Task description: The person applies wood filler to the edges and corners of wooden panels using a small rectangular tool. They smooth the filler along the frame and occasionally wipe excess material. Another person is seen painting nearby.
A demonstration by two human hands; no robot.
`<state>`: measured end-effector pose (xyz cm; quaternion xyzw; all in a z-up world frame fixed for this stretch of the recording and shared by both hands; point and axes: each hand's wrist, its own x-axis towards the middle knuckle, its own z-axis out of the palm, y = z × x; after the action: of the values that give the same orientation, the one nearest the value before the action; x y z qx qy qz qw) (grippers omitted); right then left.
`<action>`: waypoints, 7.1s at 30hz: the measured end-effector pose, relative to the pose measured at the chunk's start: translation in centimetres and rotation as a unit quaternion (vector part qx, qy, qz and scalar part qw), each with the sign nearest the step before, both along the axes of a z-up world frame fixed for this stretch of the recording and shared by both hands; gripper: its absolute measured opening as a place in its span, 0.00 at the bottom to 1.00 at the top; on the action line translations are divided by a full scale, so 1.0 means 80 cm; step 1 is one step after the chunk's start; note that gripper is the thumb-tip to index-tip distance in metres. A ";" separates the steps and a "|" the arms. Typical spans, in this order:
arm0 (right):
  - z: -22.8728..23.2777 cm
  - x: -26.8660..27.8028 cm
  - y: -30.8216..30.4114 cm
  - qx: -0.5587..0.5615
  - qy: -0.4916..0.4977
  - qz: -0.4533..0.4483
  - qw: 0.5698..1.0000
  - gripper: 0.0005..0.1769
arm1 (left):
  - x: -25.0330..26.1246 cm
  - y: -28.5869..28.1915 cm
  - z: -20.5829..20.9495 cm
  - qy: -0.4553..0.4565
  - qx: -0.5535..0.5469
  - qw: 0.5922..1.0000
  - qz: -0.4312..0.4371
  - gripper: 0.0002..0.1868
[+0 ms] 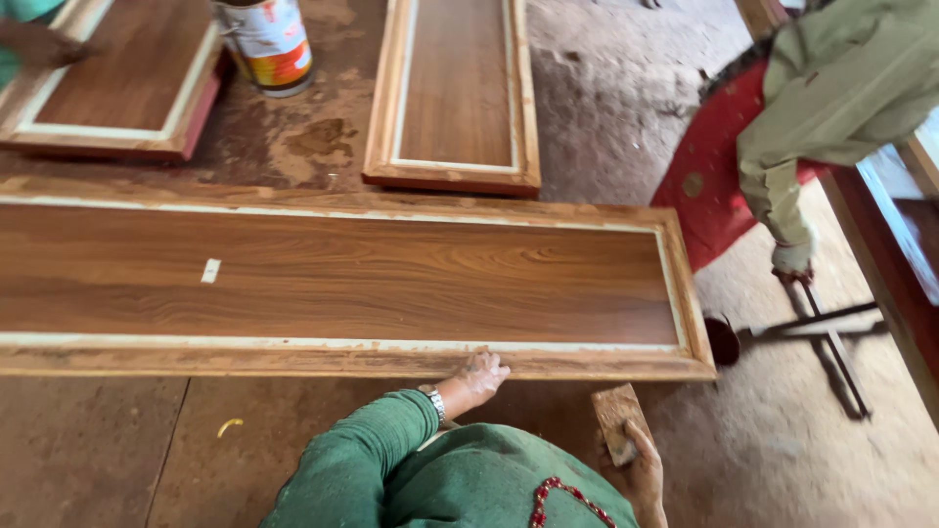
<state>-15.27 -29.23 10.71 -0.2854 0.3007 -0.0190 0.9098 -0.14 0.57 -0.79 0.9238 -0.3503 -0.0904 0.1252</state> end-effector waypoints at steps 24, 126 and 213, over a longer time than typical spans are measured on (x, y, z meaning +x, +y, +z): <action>0.058 0.010 0.028 0.010 0.031 -0.093 0.995 0.18 | 0.016 0.022 0.048 0.043 0.015 0.998 -0.035 0.24; 0.079 0.110 -0.448 -0.014 0.072 -0.156 0.985 0.20 | 0.196 -0.371 0.033 0.043 0.262 0.956 0.123 0.74; -0.138 0.106 -1.034 -0.139 0.024 -0.451 0.882 0.59 | 0.220 -0.485 0.134 0.129 0.430 0.866 0.222 0.88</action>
<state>-6.77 -111.96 -0.29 -0.2427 0.4124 -0.4618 0.7468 17.44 -38.20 9.90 0.9195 -0.0432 -0.3205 -0.2234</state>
